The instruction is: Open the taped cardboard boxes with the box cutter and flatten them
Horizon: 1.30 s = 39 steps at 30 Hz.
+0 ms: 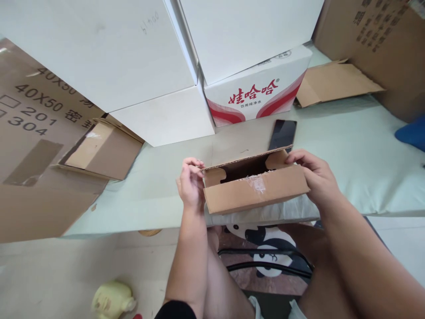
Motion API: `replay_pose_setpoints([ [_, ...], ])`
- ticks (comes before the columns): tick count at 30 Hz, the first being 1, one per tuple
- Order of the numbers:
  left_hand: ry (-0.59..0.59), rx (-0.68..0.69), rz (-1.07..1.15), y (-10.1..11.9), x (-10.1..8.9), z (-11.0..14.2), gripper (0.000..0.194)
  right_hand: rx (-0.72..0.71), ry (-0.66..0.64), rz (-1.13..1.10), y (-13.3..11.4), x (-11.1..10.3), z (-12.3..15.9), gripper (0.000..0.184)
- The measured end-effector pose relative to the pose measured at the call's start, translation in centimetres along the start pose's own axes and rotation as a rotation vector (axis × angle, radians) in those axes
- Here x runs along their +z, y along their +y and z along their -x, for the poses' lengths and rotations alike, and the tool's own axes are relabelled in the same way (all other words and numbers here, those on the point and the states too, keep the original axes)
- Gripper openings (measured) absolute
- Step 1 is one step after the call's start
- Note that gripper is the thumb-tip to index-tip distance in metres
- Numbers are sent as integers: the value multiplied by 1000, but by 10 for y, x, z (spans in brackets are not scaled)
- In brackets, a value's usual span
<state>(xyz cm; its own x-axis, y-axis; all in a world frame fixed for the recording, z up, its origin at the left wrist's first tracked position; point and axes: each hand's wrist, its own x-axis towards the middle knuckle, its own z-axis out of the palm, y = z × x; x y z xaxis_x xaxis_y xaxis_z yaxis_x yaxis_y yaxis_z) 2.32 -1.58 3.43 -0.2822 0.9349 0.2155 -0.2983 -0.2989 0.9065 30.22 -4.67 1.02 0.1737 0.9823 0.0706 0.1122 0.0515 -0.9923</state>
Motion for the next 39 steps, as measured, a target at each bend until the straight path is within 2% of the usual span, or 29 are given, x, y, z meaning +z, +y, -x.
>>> replay_pose_setpoints([
  [7, -6, -43, -48, 2, -2, -2, 54, -4, 18, 0, 3, 1, 0, 10],
  [12, -73, -20, -262, 4, -3, -3, 37, -7, 22, 8, 1, 3, 0, 12],
  [16, -204, -42, -348, 3, -9, -6, 20, 0, 28, -4, 0, 4, 0, 12],
  [18, -327, -51, -425, 4, -14, -8, 11, 16, 24, -20, 0, 4, 1, 12],
  [21, -569, -48, -544, 6, -19, -9, 18, 35, 15, -46, 0, 4, 1, 13],
  [24, -682, -69, -605, 8, -22, -7, 27, 24, 9, -62, 1, 4, 1, 12],
  [27, -702, -58, -650, 10, -22, -5, 27, 5, 9, -55, 4, 4, 1, 10],
  [32, -679, 62, -643, 13, -17, -5, 31, 5, -1, -34, 5, 3, 1, 11],
  [36, -633, 55, -573, 14, -14, -3, 34, -6, 12, -16, -3, 1, 2, 9],
  [39, -564, 110, -514, 10, -13, 1, 33, -57, 27, 68, -11, -1, 3, 5],
])
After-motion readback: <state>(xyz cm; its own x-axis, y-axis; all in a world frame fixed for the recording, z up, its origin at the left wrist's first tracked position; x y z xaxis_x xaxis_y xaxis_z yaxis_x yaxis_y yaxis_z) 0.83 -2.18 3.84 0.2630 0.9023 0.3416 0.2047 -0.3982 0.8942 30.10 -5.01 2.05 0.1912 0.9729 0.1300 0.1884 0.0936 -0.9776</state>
